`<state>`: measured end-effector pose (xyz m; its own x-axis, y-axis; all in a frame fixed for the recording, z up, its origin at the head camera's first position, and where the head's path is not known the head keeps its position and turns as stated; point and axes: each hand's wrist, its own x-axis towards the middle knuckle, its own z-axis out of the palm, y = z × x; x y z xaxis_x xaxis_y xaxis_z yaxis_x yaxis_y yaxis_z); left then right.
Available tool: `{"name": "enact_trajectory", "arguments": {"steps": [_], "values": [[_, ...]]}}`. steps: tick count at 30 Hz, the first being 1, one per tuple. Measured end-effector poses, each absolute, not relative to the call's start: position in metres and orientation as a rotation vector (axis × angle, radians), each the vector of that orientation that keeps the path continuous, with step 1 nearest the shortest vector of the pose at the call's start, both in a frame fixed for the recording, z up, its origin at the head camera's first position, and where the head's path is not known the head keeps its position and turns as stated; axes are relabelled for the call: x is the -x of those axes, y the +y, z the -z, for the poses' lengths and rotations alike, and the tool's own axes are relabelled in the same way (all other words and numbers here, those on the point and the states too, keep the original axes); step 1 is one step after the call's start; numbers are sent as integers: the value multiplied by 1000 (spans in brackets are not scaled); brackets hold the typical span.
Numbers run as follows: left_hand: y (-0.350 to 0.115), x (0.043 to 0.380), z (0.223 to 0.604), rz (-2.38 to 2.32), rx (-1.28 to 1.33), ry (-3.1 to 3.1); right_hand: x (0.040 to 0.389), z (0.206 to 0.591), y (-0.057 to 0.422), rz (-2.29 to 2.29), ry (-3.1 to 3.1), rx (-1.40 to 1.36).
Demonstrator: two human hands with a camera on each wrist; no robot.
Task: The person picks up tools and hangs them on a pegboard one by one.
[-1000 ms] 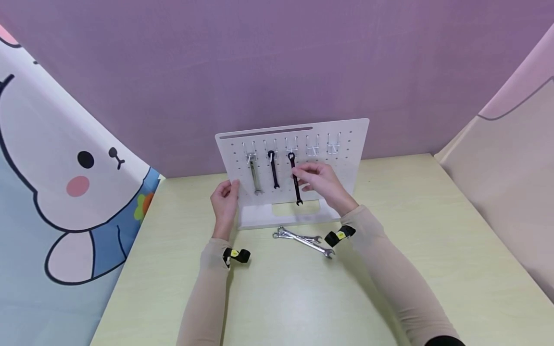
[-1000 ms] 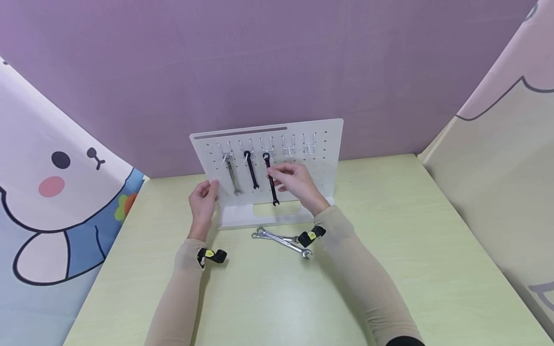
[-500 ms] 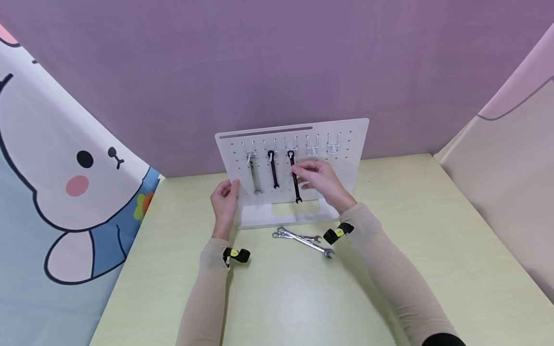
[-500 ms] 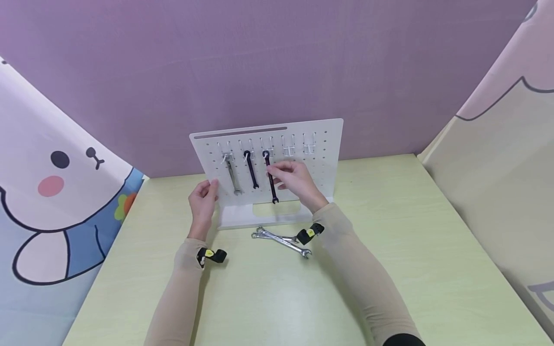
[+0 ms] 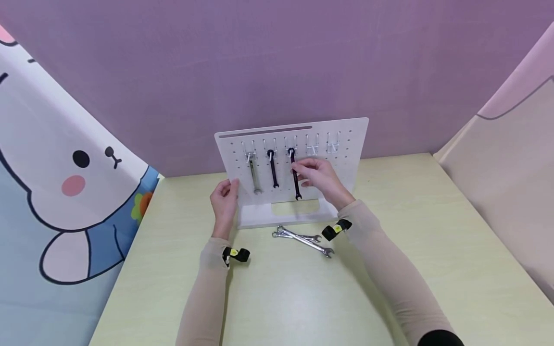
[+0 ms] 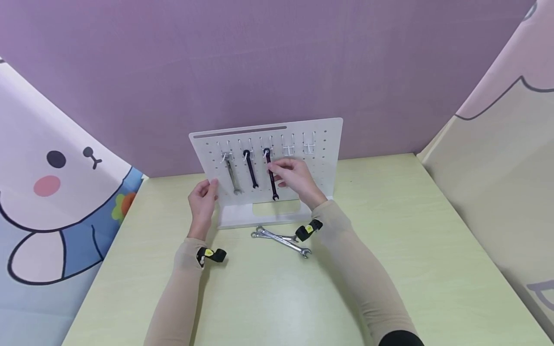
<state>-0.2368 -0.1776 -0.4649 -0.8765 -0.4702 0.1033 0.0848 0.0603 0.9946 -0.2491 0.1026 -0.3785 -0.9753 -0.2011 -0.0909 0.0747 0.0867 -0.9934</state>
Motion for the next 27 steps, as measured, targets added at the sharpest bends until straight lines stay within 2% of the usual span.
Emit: {"name": "enact_trajectory", "arguments": {"steps": [11, 27], "values": [[-178, 235, 464, 1873, -403, -1975, 253, 387, 101, 1992, 2220, 160], [-176, 237, 466, 1848, -401, -1971, 252, 406, 87, 1833, 2859, 387]]}}
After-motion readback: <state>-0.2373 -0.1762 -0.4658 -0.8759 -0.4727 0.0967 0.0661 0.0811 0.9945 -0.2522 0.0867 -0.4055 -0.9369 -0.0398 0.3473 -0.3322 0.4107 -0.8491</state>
